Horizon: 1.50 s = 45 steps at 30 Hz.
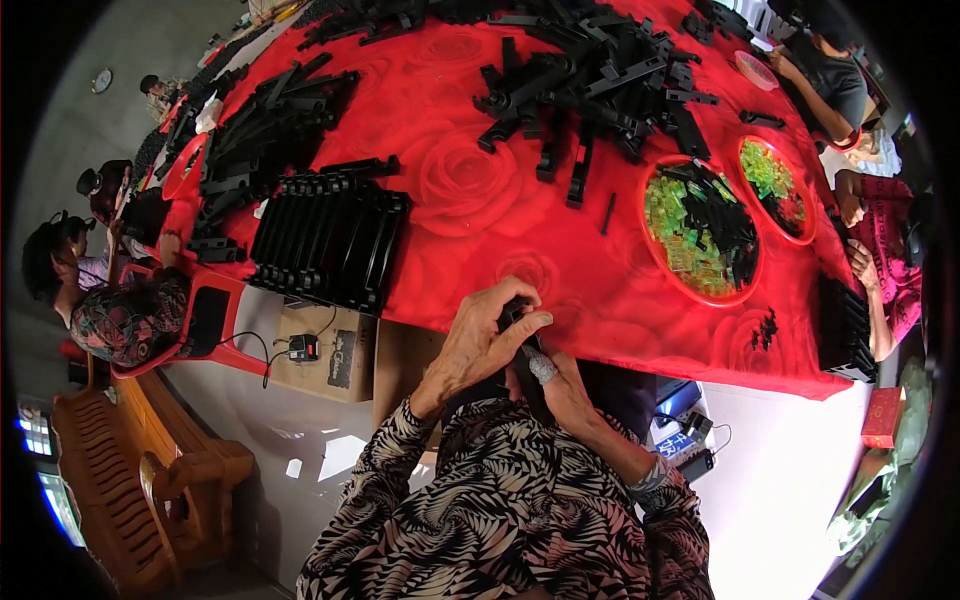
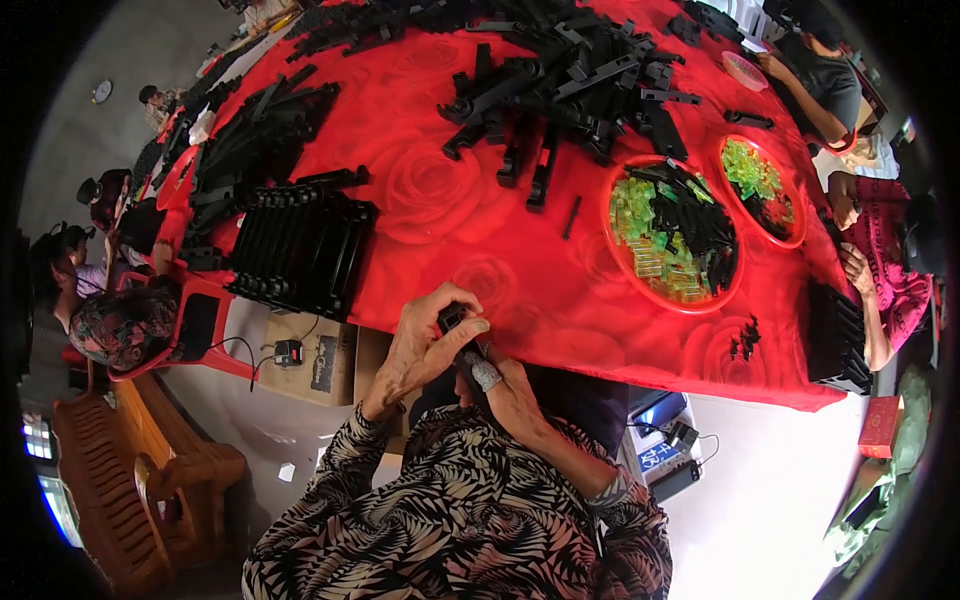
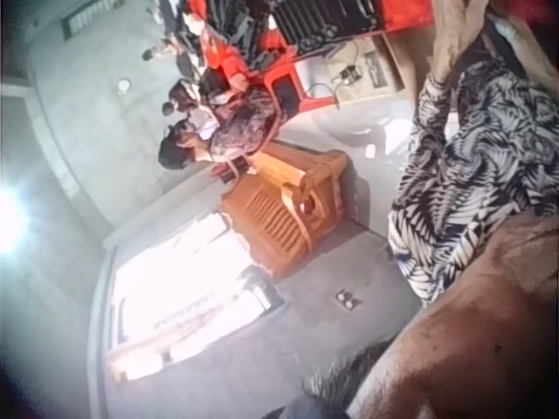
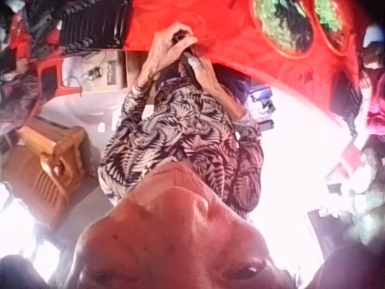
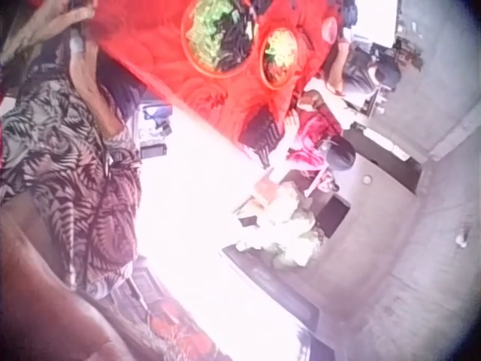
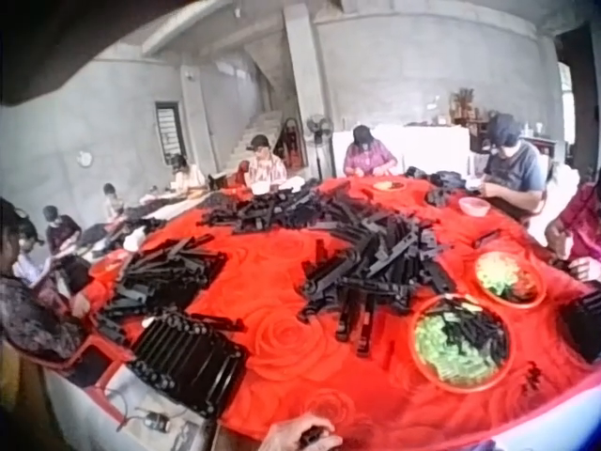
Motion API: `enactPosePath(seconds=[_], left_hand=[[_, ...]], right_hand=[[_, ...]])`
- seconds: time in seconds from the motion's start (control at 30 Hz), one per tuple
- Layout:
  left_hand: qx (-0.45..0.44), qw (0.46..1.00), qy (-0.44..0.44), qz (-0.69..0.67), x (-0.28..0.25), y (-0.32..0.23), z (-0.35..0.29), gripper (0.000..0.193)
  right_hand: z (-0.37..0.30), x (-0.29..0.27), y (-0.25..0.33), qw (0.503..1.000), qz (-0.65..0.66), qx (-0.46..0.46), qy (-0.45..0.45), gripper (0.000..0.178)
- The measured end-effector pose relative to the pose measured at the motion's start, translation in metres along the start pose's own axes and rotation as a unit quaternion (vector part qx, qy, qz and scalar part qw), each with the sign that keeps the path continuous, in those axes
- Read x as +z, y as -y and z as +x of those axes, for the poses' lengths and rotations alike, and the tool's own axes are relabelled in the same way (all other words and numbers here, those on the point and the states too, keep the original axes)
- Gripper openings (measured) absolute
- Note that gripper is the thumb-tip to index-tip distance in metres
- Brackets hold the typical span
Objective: The person assembles plastic toy gun parts by inserting small green components from a tray into black plastic housings by hand, fitting the pieces together, and stacking the completed housings on the table.
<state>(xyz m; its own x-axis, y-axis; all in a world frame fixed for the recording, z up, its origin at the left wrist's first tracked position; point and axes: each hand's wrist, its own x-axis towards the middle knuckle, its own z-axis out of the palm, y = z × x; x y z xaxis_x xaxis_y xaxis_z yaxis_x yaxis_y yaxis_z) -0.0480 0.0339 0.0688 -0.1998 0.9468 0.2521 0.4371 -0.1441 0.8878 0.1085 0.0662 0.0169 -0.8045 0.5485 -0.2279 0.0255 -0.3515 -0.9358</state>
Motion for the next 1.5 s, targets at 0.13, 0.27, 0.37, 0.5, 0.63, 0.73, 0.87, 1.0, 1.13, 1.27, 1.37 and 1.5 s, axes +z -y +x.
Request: enactPosePath(seconds=[0.13, 0.27, 0.37, 0.5, 0.63, 0.73, 0.87, 1.0, 1.13, 1.27, 1.37, 1.5], left_hand=[[-0.010, 1.000, 0.006, -0.022, 0.003, -0.002, -0.001, 0.026], [0.014, 0.999, 0.036, -0.019, 0.000, -0.011, 0.004, 0.019], [0.080, 0.996, 0.039, -0.005, 0.003, -0.016, 0.007, 0.021], [0.094, 0.994, 0.050, 0.015, 0.007, -0.012, 0.004, 0.021], [0.059, 0.997, 0.055, 0.000, 0.007, -0.012, 0.001, 0.029], [0.058, 0.997, 0.056, -0.007, 0.009, -0.013, -0.001, 0.035], [0.067, 0.996, 0.059, 0.003, 0.014, -0.015, -0.002, 0.039], [0.063, 0.997, 0.048, 0.011, 0.016, -0.013, -0.004, 0.038], [0.012, 0.999, 0.028, 0.009, 0.016, -0.010, -0.005, 0.037], [0.008, 1.000, 0.020, 0.000, 0.019, -0.009, -0.007, 0.037], [0.003, 1.000, 0.015, 0.003, 0.019, -0.008, -0.008, 0.029], [-0.036, 0.997, 0.026, -0.060, 0.013, -0.001, -0.004, 0.014]], right_hand=[[-0.001, -0.002, 0.000, 0.999, -0.016, -0.032, 0.012, 0.028], [-0.007, 0.002, -0.003, 0.996, 0.008, -0.089, -0.021, 0.025], [-0.007, 0.004, -0.019, 0.990, 0.050, -0.125, -0.035, 0.026], [-0.007, 0.007, -0.021, 0.984, 0.117, -0.137, -0.010, 0.027], [-0.007, -0.003, -0.023, 0.992, 0.096, -0.082, 0.012, 0.021], [-0.010, 0.000, -0.025, 0.989, 0.129, -0.066, -0.021, 0.019], [-0.010, -0.004, -0.031, 0.989, 0.133, -0.063, -0.018, 0.020], [-0.006, -0.001, -0.033, 0.982, 0.128, -0.136, -0.011, 0.016], [-0.007, 0.000, -0.022, 0.992, 0.066, -0.107, -0.017, 0.020], [-0.009, 0.004, -0.030, 0.991, 0.085, -0.091, -0.049, 0.026], [-0.014, 0.008, -0.026, 0.983, 0.094, -0.149, -0.057, 0.028], [-0.005, 0.006, -0.027, 0.981, 0.142, -0.119, -0.056, 0.025]])
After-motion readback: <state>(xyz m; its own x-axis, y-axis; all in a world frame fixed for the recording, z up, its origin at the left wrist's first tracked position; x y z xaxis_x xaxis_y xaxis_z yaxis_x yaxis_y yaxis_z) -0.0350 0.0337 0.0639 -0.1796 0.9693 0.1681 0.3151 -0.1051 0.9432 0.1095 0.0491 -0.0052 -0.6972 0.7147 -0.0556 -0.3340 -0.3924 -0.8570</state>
